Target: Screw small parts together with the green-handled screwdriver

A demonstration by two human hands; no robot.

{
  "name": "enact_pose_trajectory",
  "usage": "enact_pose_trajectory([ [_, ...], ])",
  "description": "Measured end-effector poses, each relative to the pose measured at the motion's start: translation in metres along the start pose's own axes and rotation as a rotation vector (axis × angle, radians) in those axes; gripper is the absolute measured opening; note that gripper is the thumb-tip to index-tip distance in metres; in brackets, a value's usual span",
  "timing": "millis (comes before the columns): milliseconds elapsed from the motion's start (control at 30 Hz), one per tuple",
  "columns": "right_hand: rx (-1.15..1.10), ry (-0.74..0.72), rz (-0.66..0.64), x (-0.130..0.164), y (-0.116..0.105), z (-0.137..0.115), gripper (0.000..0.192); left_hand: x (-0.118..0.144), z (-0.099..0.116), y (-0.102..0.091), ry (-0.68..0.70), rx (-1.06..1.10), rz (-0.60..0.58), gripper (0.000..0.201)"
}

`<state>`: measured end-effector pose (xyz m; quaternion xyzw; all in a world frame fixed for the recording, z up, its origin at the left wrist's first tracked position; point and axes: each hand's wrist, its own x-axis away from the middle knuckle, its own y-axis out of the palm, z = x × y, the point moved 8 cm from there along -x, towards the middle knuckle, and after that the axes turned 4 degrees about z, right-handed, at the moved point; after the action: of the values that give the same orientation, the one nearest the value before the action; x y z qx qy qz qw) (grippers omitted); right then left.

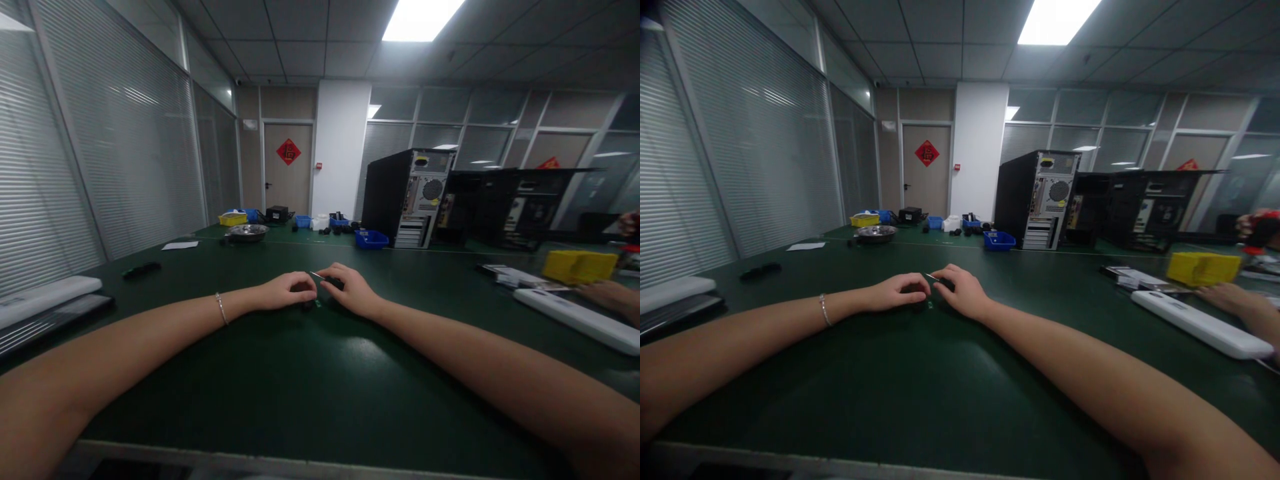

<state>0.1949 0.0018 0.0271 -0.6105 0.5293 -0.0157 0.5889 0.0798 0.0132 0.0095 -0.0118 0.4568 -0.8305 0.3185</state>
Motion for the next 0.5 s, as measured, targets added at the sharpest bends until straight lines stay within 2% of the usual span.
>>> enact_pose_trajectory([
  [100,-0.047,0.015,-0.056,-0.001,0.002,0.002,0.025,0.002,-0.001,-0.001,-0.031,-0.07,-0.042,0.043],
  [200,-0.117,0.009,-0.195,-0.002,0.008,-0.002,0.027,0.004,0.001,-0.002,0.005,-0.131,-0.053,0.045],
  [333,-0.155,-0.021,-0.363,-0.001,0.012,-0.011,0.035,0.003,-0.004,-0.006,0.008,-0.11,0.006,0.042],
  [500,-0.106,-0.063,-0.395,0.0,0.013,-0.014,0.031,0.001,-0.011,-0.014,0.006,-0.046,0.113,0.044],
])
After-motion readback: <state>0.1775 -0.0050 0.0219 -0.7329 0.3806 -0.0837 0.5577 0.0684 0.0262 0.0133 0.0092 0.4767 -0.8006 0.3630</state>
